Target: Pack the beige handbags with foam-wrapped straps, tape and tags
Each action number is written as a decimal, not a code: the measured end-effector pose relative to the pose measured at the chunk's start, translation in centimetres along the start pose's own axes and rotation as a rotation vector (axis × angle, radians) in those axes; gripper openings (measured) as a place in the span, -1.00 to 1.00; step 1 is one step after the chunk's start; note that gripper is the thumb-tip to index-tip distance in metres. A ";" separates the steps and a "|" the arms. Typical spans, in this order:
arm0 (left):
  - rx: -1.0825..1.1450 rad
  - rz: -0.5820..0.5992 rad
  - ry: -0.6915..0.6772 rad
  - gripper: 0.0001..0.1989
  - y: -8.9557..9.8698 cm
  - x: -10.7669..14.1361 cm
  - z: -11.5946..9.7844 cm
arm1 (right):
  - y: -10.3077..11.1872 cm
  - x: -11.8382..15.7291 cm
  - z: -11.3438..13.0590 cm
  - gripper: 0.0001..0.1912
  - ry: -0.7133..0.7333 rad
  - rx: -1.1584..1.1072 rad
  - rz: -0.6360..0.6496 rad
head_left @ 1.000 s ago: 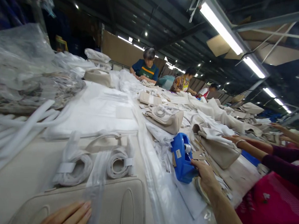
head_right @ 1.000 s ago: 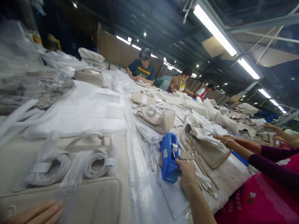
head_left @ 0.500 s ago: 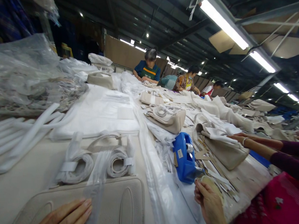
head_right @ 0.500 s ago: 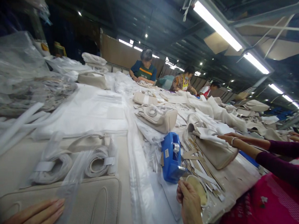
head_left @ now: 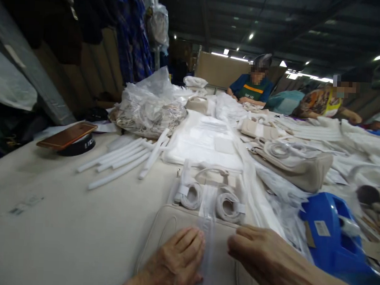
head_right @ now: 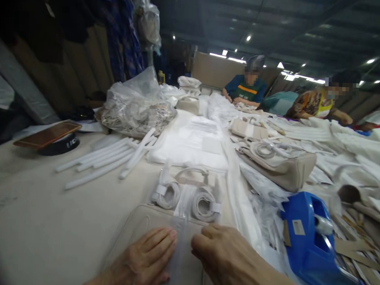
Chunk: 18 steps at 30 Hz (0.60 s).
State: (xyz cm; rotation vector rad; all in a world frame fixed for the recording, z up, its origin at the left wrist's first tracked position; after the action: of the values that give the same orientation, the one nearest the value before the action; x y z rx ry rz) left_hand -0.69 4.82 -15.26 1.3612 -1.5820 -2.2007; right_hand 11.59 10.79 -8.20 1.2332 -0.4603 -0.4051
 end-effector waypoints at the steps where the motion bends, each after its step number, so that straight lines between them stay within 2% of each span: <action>1: -0.013 -0.037 0.017 -0.65 -0.2 0.3 -0.1 | -0.1 -2.1 0.4 -0.77 0.046 0.058 0.072; 3: -0.019 -0.110 0.039 -0.65 -0.7 0.8 -0.3 | -0.7 -5.4 0.5 -0.81 0.085 0.172 0.184; 6: -0.023 -0.176 0.037 -0.64 -1.2 1.1 -0.4 | -1.7 -8.7 -0.6 -0.83 0.016 0.283 0.289; 9: -0.029 -0.221 0.018 -0.69 -1.4 1.2 -0.3 | -1.6 -10.5 -2.2 -0.92 -0.123 0.316 0.307; 10: -0.024 -0.245 0.020 -0.70 -1.4 1.2 -0.2 | -1.2 -11.0 -2.8 -0.88 -0.170 0.326 0.288; 13: -0.011 -0.335 0.036 -0.68 -1.5 1.3 0.0 | 0.0 -11.0 -4.3 -0.72 -0.286 0.379 0.183; 15: -0.042 -0.394 0.033 -0.72 -1.8 1.5 -0.2 | -0.1 -9.9 -4.4 -0.85 -0.297 0.402 0.093; 16: -0.044 -0.380 0.027 -0.77 -2.2 1.6 -0.3 | -0.7 -9.0 -4.0 -0.91 -0.253 0.410 0.037; 17: -0.028 -0.325 0.025 -0.81 -2.9 1.6 -0.4 | -1.5 -7.9 -3.4 -0.80 -0.204 0.415 -0.042; 18: -0.009 -0.243 0.026 -0.83 -3.6 1.6 -0.5 | -1.9 -6.7 -1.8 -0.71 -0.031 0.428 -0.268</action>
State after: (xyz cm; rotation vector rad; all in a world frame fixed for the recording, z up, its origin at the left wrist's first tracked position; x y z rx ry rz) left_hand 0.14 5.26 -19.14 1.6514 -1.4642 -2.3060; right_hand 6.90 15.24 -11.31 1.7157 -0.4212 -0.5726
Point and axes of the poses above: each hand's wrist, its own x-axis away from the middle knuckle, its own y-axis out of the back of the hand, z = x × y, the point moved 6 cm from there along -x, towards the middle knuckle, and after that the axes turned 3 degrees about -y, right-handed, at the moved point
